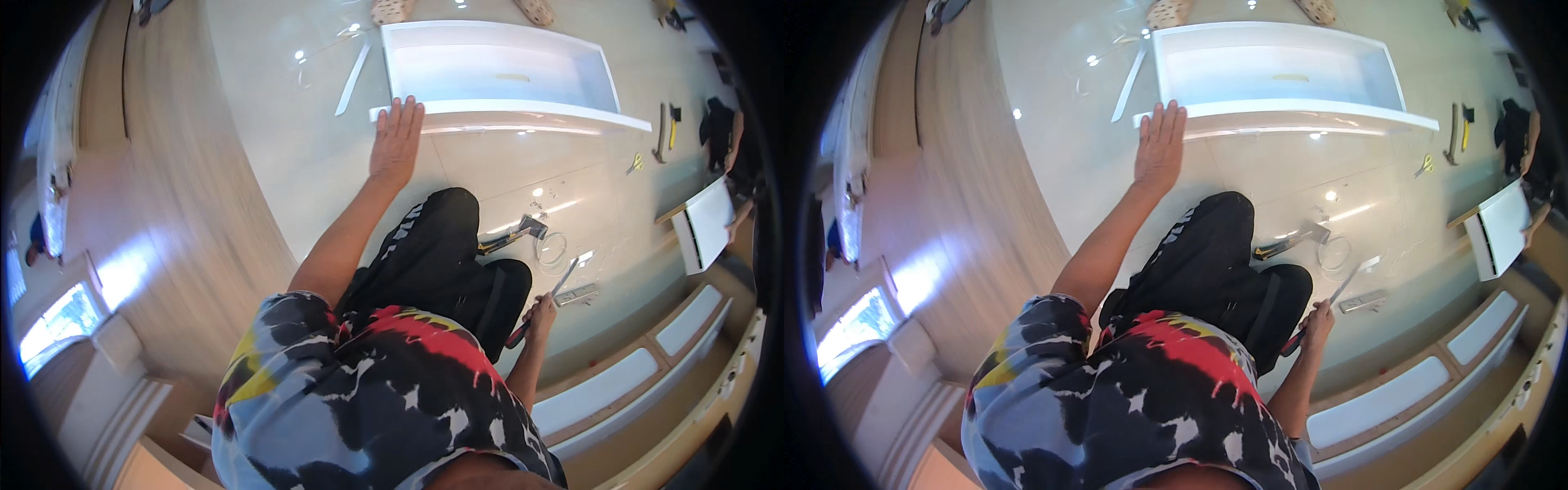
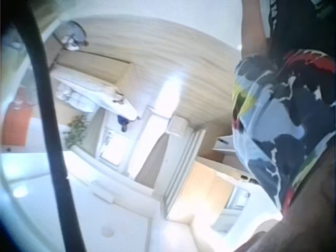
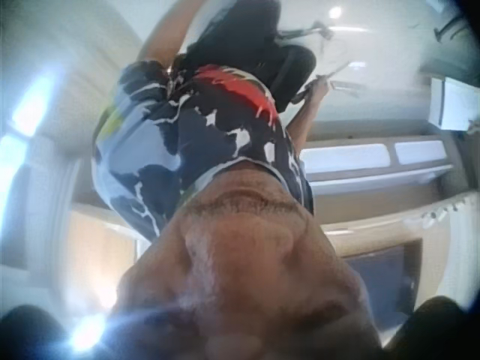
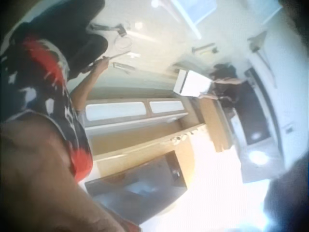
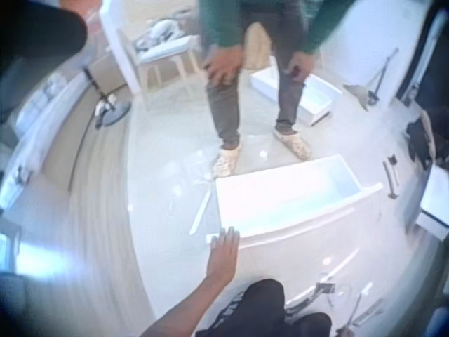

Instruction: The person kneels on the floor and assembles a white furniture unit. They use a utility knife to trim a plastic film, a hand plane to smooth the edges, and a screwdriver to tighten screws. Another person assists by holding the unit steady.

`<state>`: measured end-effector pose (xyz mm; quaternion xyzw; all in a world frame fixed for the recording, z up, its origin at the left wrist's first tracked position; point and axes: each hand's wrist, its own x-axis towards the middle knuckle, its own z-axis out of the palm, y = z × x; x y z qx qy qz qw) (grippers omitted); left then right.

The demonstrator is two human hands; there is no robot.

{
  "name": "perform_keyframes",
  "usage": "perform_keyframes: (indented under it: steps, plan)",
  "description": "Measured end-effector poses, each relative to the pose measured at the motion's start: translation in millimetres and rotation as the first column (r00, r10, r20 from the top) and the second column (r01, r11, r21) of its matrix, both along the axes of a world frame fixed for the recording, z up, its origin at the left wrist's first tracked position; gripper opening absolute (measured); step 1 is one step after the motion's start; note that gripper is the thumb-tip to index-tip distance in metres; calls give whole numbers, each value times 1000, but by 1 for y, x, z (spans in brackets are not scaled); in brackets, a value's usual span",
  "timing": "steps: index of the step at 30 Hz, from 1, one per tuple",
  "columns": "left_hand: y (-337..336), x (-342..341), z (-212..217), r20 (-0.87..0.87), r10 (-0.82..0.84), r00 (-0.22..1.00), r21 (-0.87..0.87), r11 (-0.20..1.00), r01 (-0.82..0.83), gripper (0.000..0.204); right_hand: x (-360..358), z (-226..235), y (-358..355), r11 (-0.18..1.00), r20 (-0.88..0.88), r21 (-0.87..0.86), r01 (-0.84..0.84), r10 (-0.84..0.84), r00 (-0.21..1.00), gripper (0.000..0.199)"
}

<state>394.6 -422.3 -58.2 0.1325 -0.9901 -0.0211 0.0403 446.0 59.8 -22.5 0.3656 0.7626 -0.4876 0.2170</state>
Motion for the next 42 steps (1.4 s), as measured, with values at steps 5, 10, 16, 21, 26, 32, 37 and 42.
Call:
perform_keyframes:
  steps: [5,10,16,21,26,32,37,42]
  plan:
    - [-14,46,12,-46,305,951,700,689,-187,78,24,42,-3,992,-10,82,96,-96,995,43]
    - [39,6,6,-47,862,504,997,5,83,87,20,66,-32,985,-42,141,-96,103,994,37]
    - [35,1,-12,-147,796,588,944,291,-157,89,31,82,-67,897,-57,239,-373,396,917,40]
    - [25,27,-92,283,489,825,907,143,-396,80,57,68,-75,887,33,229,-401,405,914,39]
    - [37,69,-128,418,442,793,850,118,-514,81,67,59,-69,905,41,179,-386,385,922,38]
    - [12,16,-77,-43,740,671,927,280,-249,86,79,60,-59,907,97,226,-356,343,934,39]
    - [-47,-4,-121,25,589,808,932,280,-232,64,76,57,-66,886,64,209,-414,410,910,44]
    - [-57,-5,-90,95,504,859,905,315,-285,51,87,43,-59,902,20,213,-376,380,925,49]
